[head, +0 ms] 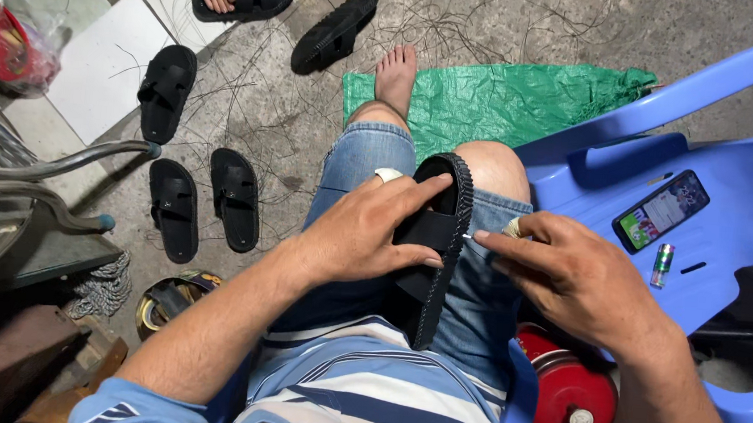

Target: The person sits on a blue plastic chair and sews a black sandal resting on their lap. They use a needle and thread to stitch the sandal strap to the sole, pulling the thread tight with each pass. Several other sandals are visible on the floor nearby.

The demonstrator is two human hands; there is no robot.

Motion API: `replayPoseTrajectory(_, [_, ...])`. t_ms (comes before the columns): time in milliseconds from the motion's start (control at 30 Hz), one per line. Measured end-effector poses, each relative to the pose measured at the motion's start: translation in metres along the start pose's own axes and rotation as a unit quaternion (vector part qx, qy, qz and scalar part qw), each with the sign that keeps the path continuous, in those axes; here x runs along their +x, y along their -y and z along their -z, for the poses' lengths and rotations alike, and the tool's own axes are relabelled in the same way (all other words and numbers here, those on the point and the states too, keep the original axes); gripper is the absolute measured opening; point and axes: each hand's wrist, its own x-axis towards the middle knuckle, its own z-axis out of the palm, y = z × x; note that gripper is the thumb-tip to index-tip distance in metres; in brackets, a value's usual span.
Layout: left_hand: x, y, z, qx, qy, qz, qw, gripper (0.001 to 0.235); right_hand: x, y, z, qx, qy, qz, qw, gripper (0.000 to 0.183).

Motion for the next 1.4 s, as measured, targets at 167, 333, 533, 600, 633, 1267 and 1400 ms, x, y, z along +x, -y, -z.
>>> replayPoseTrajectory(167, [-0.011, 0.001, -0.02, -0.006, -0.035, 0.061, 0.997, 0.076, 0.004, -0.002, -0.006, -0.036, -0.044, 0.056, 0.997, 0.036])
replayPoseTrajectory(333, [-0.014, -0.002, -0.032, -0.017, -0.066, 0.071, 0.995, 0.08, 0.005, -0.005, -0.013, -0.054, -0.059, 0.049, 0.996, 0.036])
replayPoseTrajectory(533, [-0.015, -0.001, -0.037, -0.02, -0.094, 0.058, 0.994, 0.079, 0.005, 0.0, -0.011, -0.057, -0.038, 0.017, 0.998, 0.04])
replayPoseTrajectory(600, [-0.015, 0.0, -0.038, -0.021, -0.095, 0.055, 0.994, 0.079, 0.005, 0.001, -0.01, -0.072, -0.028, -0.01, 0.997, 0.04])
replayPoseTrajectory(633, [-0.015, 0.0, -0.038, -0.026, -0.094, 0.052, 0.994, 0.078, 0.005, 0.0, -0.01, -0.07, -0.029, -0.007, 0.997, 0.041])
replayPoseTrajectory(1267, [-0.009, -0.002, -0.04, 0.006, -0.058, 0.098, 0.994, 0.075, 0.005, 0.01, -0.015, -0.165, -0.036, -0.023, 0.985, 0.047])
replayPoseTrajectory(1400, [-0.003, -0.001, -0.045, 0.011, -0.052, 0.118, 0.992, 0.08, 0.008, 0.028, -0.013, -0.212, -0.005, -0.076, 0.974, 0.042])
